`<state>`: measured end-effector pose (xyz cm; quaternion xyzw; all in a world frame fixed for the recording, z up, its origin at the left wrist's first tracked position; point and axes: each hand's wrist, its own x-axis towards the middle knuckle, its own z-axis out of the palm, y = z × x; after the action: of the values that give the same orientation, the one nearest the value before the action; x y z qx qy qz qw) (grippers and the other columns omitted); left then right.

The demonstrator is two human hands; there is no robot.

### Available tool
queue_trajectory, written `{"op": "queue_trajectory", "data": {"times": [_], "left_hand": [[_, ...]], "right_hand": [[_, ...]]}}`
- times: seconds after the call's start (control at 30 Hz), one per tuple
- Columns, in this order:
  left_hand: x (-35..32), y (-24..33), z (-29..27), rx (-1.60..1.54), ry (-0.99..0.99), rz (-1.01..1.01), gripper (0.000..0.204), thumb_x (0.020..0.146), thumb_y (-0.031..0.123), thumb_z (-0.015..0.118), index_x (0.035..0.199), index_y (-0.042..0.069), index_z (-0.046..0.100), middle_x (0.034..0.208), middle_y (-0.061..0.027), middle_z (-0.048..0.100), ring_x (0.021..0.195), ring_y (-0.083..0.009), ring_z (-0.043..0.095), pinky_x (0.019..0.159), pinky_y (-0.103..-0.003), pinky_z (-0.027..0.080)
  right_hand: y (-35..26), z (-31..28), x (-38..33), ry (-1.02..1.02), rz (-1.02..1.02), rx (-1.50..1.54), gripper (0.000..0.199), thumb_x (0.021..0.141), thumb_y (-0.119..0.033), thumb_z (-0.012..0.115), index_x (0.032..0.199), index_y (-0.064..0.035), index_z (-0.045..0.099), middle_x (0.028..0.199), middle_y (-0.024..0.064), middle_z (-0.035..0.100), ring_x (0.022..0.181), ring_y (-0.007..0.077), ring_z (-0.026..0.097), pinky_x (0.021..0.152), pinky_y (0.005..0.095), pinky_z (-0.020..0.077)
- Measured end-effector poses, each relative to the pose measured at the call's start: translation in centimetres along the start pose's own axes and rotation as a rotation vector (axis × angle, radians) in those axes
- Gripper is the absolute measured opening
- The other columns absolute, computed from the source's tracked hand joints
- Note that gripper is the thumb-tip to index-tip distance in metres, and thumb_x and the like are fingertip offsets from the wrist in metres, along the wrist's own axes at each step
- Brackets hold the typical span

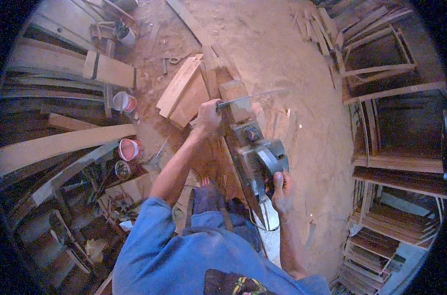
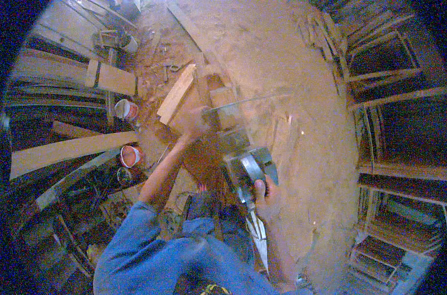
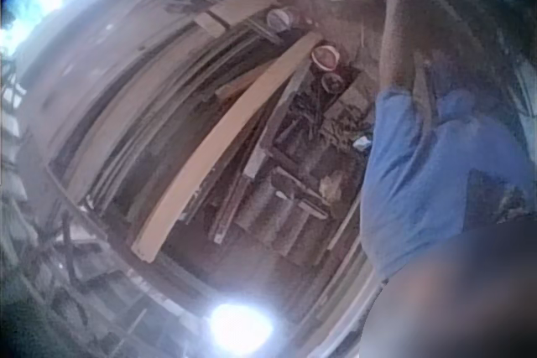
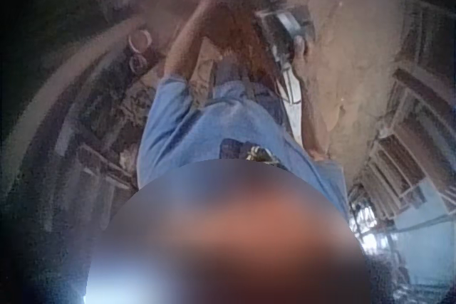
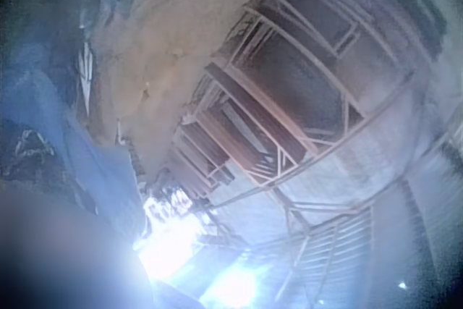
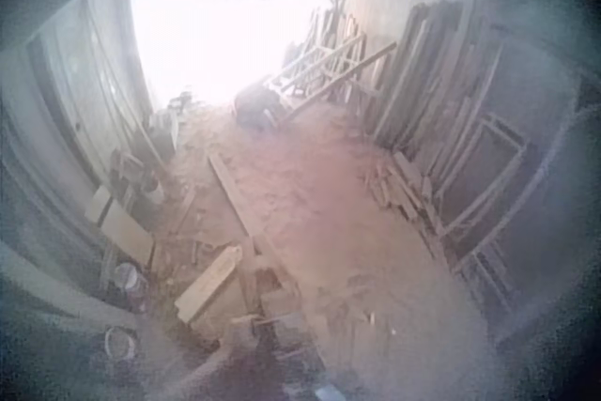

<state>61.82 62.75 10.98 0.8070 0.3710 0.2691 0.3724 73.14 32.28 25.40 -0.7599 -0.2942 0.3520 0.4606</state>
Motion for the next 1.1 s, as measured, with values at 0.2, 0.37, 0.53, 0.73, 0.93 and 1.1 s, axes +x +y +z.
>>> {"op": "queue_trajectory", "data": {"times": [0.2, 0.37, 0.53, 0.73, 0.93, 1.1], "left_hand": [[-0.6, 1.8, -0.8, -0.070, 0.028, -0.028, 0.026, 0.075, 0.006, 0.065, 0.100, 0.000, 0.068, 0.101, -0.0229, 0.069, 0.098, -0.0396, 0.067, 0.084, -0.042, 0.053], [-0.5, 2.0, -0.9, -0.017, 0.005, -0.069, 0.025, 0.081, 0.006, 0.060, 0.103, 0.000, 0.068, 0.105, -0.0211, 0.069, 0.100, -0.0381, 0.067, 0.086, -0.041, 0.052], [-0.6, -0.5, 0.6, 0.033, 0.119, 0.076, 0.025, 0.083, 0.006, 0.058, 0.105, -0.002, 0.068, 0.107, -0.0215, 0.069, 0.101, -0.0373, 0.067, 0.088, -0.041, 0.052], [-1.3, -0.9, 0.3, -0.029, 0.070, 0.040, 0.026, 0.081, 0.007, 0.062, 0.104, -0.001, 0.069, 0.104, -0.0211, 0.070, 0.096, -0.0348, 0.069, 0.087, -0.041, 0.053], [-8.2, -3.9, -2.6, -0.098, 0.374, -0.425, 0.023, 0.081, 0.020, 0.074, 0.098, 0.005, 0.073, 0.082, -0.0145, 0.072, 0.077, -0.0298, 0.070, 0.075, -0.039, 0.055], [-20.3, -11.2, -5.3, 0.308, 0.489, -0.347, 0.029, 0.089, 0.029, 0.074, 0.093, 0.000, 0.073, 0.086, -0.0125, 0.074, 0.074, -0.0248, 0.069, 0.071, -0.038, 0.054]], "right_hand": [[-1.1, 1.0, 1.0, 0.029, -0.001, -0.170, 0.046, 0.106, -0.045, 0.042, 0.097, -0.0032, 0.060, 0.072, 0.0020, 0.059, 0.057, 0.0106, 0.055, 0.053, 0.0271, 0.0438], [-1.3, 1.5, 1.8, 0.001, 0.019, -0.120, 0.047, 0.104, -0.043, 0.044, 0.113, -0.0018, 0.064, 0.069, 0.0091, 0.063, 0.060, 0.0199, 0.062, 0.055, 0.0360, 0.0472], [-1.6, 2.0, 2.2, 0.013, -0.021, -0.110, 0.046, 0.105, -0.044, 0.043, 0.104, -0.0024, 0.062, 0.070, 0.0068, 0.061, 0.058, 0.0165, 0.059, 0.054, 0.0331, 0.0461], [-2.5, 2.4, 2.3, 0.009, -0.024, -0.097, 0.050, 0.107, -0.046, 0.039, 0.084, -0.0048, 0.057, 0.067, 0.0026, 0.057, 0.056, 0.0116, 0.054, 0.052, 0.0279, 0.0436], [-0.9, 2.7, 5.3, 0.019, -0.022, -0.218, 0.055, 0.104, -0.048, 0.043, 0.116, 0.0018, 0.063, 0.090, 0.0223, 0.070, 0.082, 0.0393, 0.067, 0.076, 0.0462, 0.0517], [-6.0, 6.3, 13.0, 0.052, -0.228, -0.253, 0.054, 0.106, -0.048, 0.041, 0.095, -0.0016, 0.065, 0.068, 0.0047, 0.057, 0.054, 0.0132, 0.053, 0.050, 0.0309, 0.0420]]}}
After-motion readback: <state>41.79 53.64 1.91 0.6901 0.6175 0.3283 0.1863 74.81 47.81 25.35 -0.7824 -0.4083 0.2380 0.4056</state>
